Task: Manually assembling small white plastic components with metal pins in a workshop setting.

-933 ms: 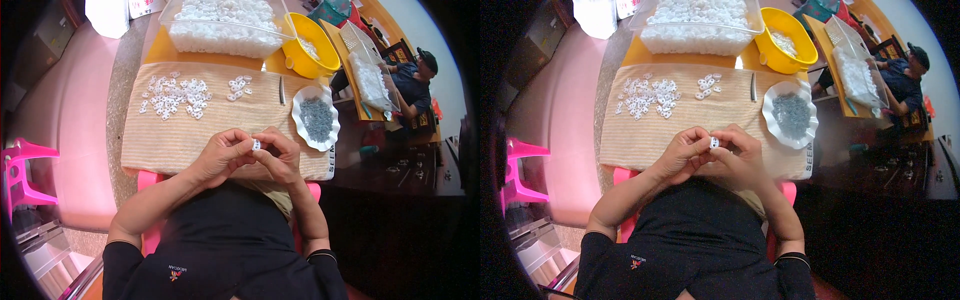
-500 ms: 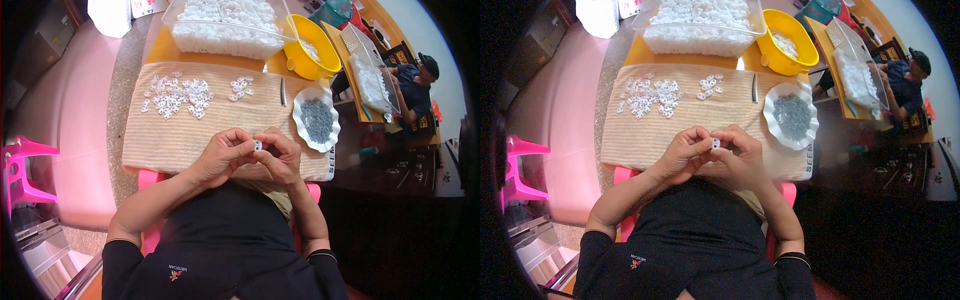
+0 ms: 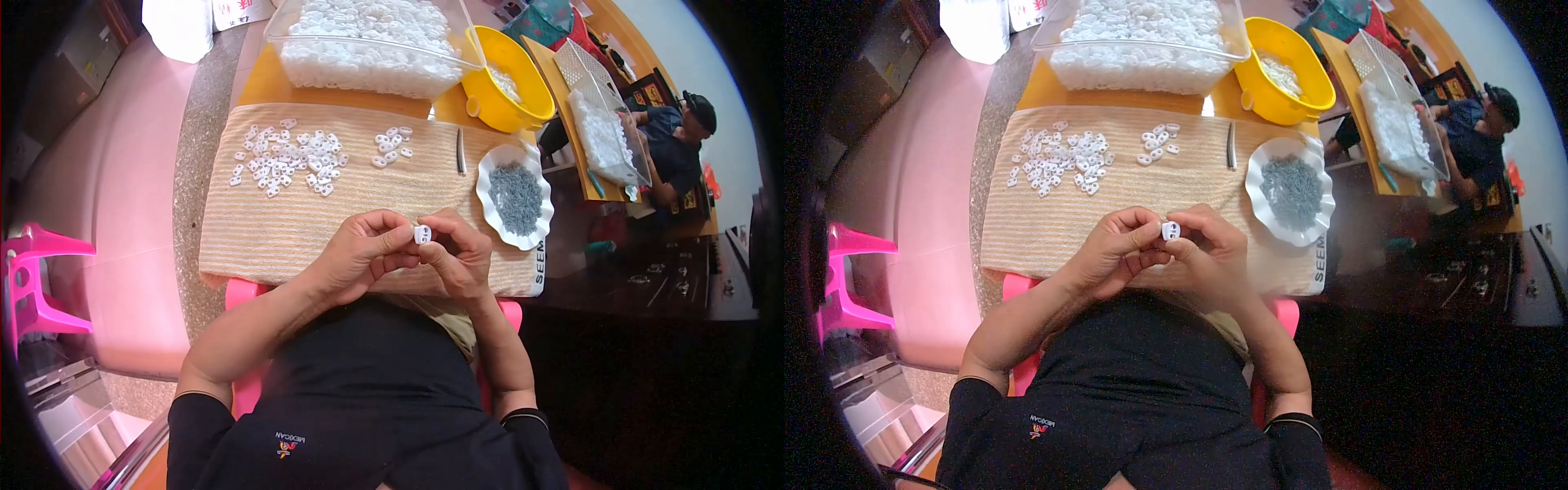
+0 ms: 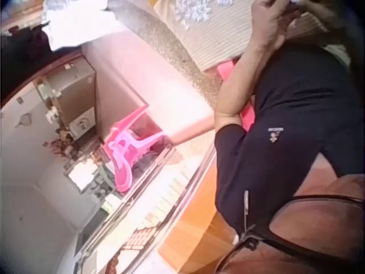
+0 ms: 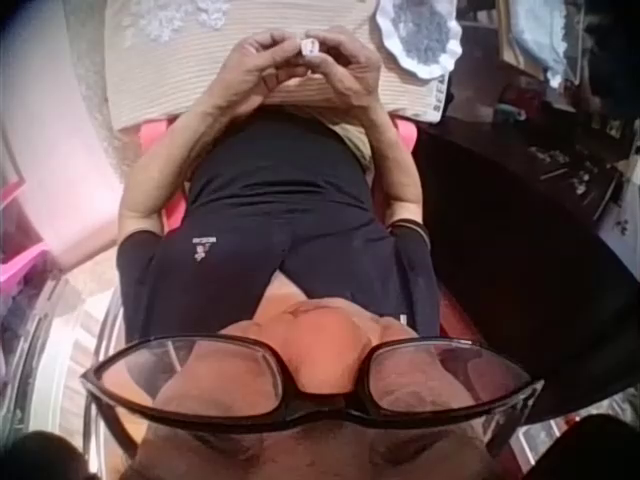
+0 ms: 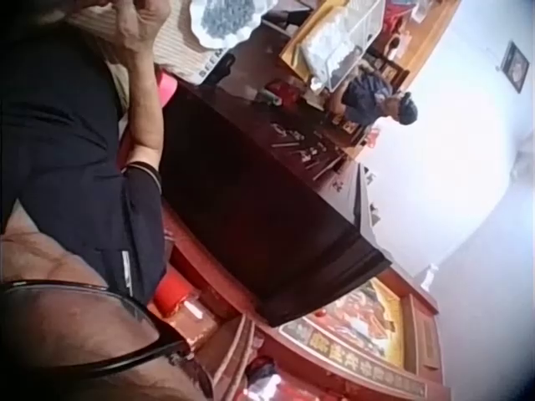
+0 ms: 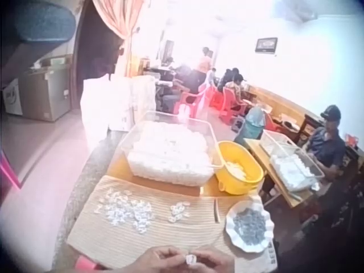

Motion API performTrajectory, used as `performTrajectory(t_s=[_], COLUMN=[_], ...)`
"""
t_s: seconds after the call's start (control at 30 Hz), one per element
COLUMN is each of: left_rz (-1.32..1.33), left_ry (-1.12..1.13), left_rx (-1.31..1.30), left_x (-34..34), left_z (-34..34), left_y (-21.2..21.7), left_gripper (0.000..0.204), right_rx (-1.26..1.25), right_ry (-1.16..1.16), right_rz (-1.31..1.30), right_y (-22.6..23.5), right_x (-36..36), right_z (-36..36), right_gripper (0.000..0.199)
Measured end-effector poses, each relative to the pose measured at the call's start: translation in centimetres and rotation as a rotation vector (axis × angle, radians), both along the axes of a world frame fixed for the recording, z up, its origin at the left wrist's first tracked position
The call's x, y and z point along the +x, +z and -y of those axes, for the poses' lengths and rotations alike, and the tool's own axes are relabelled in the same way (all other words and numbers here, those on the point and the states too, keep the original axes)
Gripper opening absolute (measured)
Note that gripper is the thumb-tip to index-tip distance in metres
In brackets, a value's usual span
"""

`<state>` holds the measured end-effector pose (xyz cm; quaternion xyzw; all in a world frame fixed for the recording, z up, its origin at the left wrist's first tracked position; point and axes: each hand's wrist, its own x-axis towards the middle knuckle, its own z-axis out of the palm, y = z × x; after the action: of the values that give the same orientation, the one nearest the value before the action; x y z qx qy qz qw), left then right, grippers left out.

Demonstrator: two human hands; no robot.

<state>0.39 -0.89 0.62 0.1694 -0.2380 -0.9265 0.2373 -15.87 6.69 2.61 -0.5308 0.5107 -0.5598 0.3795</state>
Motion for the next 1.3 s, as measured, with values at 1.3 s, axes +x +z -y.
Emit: performTrajectory(t_s=[1.3], left_rz=[0.031], left_ry=[-0.044], left_rx=[-0.018], left_x=[0.1], left_z=[-0.4], left_y=[0.0], left_gripper=[0.014], right_rx=[-0.171], right_ry=[-0.007], right_rz=[-0.430], right_y=[0.4], right_x=[-0.6], right_z=[0.1], right_gripper=[0.028])
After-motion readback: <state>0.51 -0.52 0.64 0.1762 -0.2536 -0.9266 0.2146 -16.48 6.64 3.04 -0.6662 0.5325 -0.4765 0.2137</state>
